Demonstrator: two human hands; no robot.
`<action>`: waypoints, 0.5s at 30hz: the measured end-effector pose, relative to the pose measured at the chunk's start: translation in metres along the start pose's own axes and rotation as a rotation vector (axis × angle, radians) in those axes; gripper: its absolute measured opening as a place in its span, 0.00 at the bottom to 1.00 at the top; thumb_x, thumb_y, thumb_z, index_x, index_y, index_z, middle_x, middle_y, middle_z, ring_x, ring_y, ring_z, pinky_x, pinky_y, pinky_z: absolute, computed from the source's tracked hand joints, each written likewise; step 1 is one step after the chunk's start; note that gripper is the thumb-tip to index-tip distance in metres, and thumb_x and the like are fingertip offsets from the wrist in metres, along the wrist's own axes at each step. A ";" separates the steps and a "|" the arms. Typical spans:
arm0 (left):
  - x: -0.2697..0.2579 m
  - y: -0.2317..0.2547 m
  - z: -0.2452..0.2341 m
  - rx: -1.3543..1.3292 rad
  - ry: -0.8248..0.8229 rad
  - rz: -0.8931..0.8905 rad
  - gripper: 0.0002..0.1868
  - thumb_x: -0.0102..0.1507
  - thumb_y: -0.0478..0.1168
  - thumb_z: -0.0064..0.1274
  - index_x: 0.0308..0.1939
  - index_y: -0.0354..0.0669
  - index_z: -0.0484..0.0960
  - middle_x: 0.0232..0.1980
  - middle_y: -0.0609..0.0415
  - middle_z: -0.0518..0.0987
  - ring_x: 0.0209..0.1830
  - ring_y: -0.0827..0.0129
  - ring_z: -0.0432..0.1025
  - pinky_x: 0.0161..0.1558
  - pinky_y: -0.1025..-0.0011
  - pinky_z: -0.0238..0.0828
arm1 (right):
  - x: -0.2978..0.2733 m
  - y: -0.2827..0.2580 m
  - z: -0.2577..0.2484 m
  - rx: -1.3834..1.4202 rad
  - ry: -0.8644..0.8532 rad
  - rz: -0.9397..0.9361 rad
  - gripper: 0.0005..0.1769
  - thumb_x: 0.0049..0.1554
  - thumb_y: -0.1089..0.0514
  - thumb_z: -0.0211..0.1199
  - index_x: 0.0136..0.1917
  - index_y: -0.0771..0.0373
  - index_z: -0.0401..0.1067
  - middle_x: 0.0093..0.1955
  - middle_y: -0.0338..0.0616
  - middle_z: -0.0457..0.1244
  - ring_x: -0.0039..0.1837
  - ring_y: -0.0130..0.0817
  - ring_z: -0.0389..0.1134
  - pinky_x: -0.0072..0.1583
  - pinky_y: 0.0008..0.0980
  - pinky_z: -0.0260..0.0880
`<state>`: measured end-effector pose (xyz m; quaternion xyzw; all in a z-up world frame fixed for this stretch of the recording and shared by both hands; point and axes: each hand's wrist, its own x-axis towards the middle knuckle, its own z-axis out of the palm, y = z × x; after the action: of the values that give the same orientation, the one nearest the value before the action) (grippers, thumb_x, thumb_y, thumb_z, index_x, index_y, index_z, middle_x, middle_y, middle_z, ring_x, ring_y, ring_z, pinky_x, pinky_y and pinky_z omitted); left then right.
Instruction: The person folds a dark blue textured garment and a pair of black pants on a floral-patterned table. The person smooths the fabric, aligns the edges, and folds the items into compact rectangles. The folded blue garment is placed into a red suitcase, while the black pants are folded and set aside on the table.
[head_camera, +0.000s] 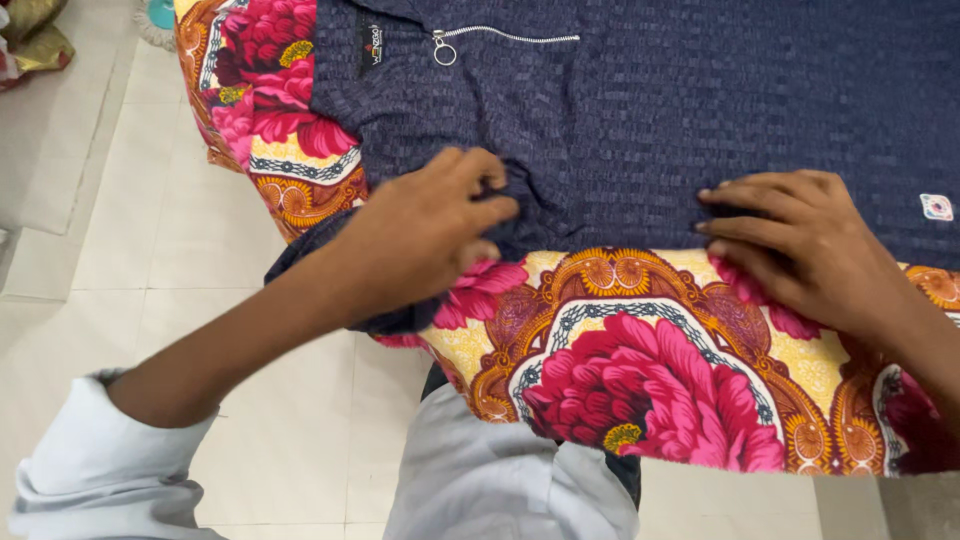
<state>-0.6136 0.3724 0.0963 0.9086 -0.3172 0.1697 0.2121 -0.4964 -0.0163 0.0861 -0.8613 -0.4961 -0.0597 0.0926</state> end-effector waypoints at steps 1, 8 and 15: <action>-0.004 -0.005 -0.001 -0.055 0.031 -0.035 0.17 0.59 0.38 0.62 0.51 0.40 0.82 0.54 0.45 0.77 0.53 0.52 0.73 0.51 0.60 0.73 | -0.004 0.005 0.001 0.004 0.036 0.010 0.14 0.57 0.54 0.61 0.56 0.57 0.76 0.68 0.40 0.67 0.71 0.39 0.65 0.70 0.41 0.59; -0.007 -0.065 -0.014 -0.794 0.111 -0.564 0.13 0.67 0.32 0.55 0.55 0.39 0.83 0.31 0.52 0.78 0.34 0.78 0.68 0.39 0.73 0.65 | -0.006 0.027 0.014 0.306 0.208 0.572 0.10 0.71 0.56 0.58 0.59 0.65 0.74 0.51 0.51 0.69 0.53 0.49 0.68 0.55 0.40 0.67; -0.022 -0.002 -0.021 0.241 0.252 -0.082 0.18 0.55 0.25 0.52 0.49 0.35 0.82 0.51 0.44 0.79 0.51 0.53 0.73 0.53 0.62 0.70 | 0.011 0.014 -0.012 0.193 -0.094 0.078 0.13 0.55 0.53 0.64 0.51 0.61 0.77 0.59 0.45 0.68 0.62 0.44 0.69 0.63 0.40 0.68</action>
<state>-0.6323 0.3954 0.1034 0.9112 -0.2282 0.3104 0.1463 -0.4787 -0.0170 0.0983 -0.8687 -0.4696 0.0325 0.1542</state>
